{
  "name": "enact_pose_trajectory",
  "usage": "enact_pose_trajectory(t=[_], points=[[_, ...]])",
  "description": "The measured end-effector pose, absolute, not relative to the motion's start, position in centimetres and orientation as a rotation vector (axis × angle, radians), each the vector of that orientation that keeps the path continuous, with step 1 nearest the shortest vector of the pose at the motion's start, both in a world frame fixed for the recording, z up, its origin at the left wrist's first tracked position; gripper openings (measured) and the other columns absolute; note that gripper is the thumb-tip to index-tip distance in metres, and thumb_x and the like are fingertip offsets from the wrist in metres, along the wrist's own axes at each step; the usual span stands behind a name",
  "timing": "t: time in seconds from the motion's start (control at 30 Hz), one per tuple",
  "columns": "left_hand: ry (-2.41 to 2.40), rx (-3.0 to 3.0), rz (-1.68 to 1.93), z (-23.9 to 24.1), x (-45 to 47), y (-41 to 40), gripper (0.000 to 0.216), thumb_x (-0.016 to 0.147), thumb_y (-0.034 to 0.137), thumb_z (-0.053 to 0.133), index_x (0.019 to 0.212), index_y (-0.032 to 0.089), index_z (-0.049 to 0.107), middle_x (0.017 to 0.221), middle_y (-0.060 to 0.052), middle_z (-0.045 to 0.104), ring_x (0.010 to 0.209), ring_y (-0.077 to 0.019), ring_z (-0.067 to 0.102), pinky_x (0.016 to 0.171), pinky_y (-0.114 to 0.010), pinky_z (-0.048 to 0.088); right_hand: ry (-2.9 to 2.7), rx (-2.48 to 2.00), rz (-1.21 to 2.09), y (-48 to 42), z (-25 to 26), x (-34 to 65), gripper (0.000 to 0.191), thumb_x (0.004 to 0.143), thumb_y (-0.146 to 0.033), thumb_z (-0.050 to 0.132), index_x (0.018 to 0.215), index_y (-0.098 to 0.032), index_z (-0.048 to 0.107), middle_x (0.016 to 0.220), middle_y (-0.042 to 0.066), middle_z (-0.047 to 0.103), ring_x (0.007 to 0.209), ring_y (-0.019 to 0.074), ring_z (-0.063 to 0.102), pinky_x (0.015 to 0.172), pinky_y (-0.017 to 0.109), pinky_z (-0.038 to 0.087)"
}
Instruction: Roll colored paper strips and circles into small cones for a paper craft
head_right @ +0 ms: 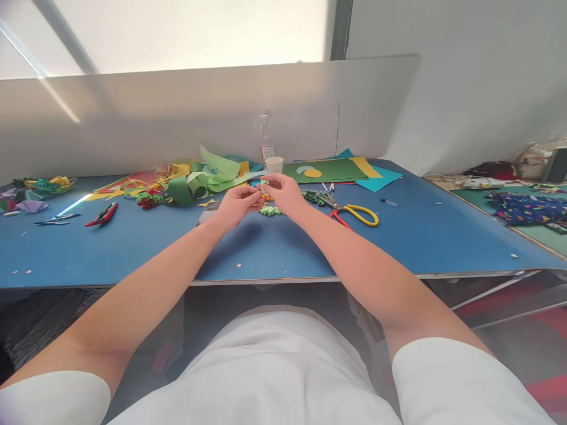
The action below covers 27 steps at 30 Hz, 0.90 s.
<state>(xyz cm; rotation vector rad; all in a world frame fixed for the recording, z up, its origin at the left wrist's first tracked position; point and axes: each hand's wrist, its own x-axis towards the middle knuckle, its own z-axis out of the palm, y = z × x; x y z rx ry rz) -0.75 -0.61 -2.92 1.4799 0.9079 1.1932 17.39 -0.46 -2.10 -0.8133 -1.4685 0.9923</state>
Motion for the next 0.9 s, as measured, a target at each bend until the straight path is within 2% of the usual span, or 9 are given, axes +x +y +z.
enact_pose_trajectory(t=[0.27,0.47,0.73,0.9], points=[[1.015,1.685,1.194,-3.03,-1.42,0.06,0.039,0.078,0.053,0.091,0.094,0.019,0.078,0.086,-0.006,0.079,0.084,-0.0206,0.072,0.084,-0.038,0.059,-1.645,-0.975,0.701,-0.73,-1.63,17.77,0.024,0.087,-0.027,0.074,0.107,-0.017,0.081,0.107,0.009,0.083,0.094,0.0234,0.074,0.090,0.042,0.061],[1.091,1.941,1.333,-2.85,-1.45,-0.09,0.022,0.081,0.040,0.084,0.088,0.019,0.079,0.096,-0.007,0.083,0.090,-0.0225,0.074,0.085,-0.036,0.057,-1.682,-0.996,0.628,-0.97,-1.62,17.45,0.020,0.083,-0.019,0.071,0.102,-0.018,0.079,0.102,0.008,0.083,0.087,0.0235,0.075,0.087,0.043,0.062],[1.172,1.895,1.299,-3.41,-1.29,0.14,0.020,0.080,0.039,0.081,0.081,0.020,0.079,0.081,-0.003,0.079,0.084,-0.0226,0.072,0.076,-0.034,0.053,-1.686,-1.030,0.620,-1.14,-1.76,17.28,0.023,0.079,-0.011,0.065,0.098,-0.020,0.076,0.103,0.007,0.083,0.091,0.0248,0.077,0.087,0.042,0.062],[1.228,1.911,1.272,-3.40,-1.34,-0.03,0.020,0.079,0.040,0.082,0.080,0.020,0.083,0.078,-0.004,0.080,0.081,-0.0241,0.072,0.073,-0.035,0.052,-1.716,-1.019,0.591,-1.19,-1.89,17.32,0.015,0.082,-0.017,0.067,0.096,-0.021,0.070,0.099,0.008,0.081,0.090,0.0254,0.075,0.083,0.041,0.059]])
